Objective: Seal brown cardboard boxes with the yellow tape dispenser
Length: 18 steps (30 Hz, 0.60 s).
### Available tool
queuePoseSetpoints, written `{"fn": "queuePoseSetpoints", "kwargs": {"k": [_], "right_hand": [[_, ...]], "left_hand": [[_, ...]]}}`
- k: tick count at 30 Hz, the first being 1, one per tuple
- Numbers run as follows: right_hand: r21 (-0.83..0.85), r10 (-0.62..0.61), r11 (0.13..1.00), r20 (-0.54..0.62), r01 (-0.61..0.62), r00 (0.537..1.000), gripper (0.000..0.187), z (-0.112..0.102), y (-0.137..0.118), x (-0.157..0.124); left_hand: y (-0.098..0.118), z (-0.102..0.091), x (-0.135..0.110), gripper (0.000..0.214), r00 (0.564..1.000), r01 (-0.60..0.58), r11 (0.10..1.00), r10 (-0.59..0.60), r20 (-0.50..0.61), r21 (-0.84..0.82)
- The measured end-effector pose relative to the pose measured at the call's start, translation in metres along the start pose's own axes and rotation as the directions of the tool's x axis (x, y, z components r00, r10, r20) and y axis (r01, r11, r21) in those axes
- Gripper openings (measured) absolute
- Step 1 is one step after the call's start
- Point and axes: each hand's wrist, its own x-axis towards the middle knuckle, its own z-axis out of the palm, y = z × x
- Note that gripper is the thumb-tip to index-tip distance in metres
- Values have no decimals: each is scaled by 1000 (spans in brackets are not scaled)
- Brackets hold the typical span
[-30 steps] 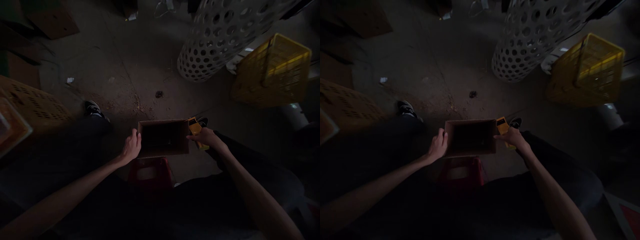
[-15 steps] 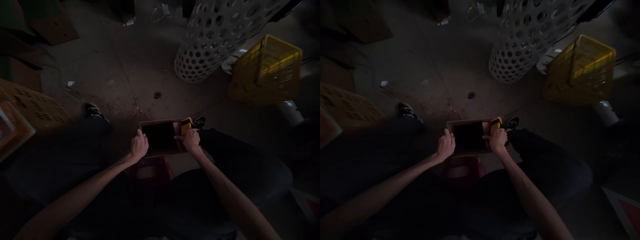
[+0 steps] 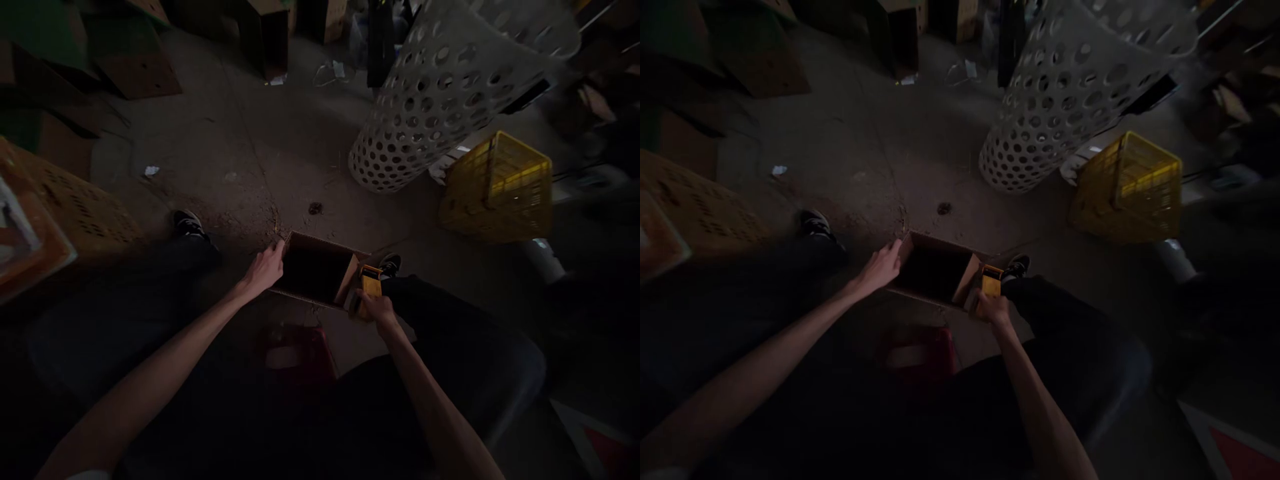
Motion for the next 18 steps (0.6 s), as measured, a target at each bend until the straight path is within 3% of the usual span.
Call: {"fn": "queuePoseSetpoints", "kwargs": {"k": [4,7,10,14,18], "right_hand": [[122,10,992,36,-15,999,31,-29,12,-25],[195,-145,972,51,133,988,51,-66,11,-29],[163,-259,956,84,243,962,56,-88,-3,-21],[174,-278,952,139,253,950,54,-73,-32,-8],[168,-293,941,-22,292,956,63,-35,-48,-5]], "left_hand": [[-8,-4,20,44,1000,5,999,-6,-26,-46],[-11,-5,26,47,999,-22,997,19,-36,-73],[-15,-8,27,46,998,-52,996,49,-46,-71],[-18,-10,29,44,995,-85,996,82,-59,-41],[-12,-9,35,44,997,-45,999,45,-65,-2]]}}
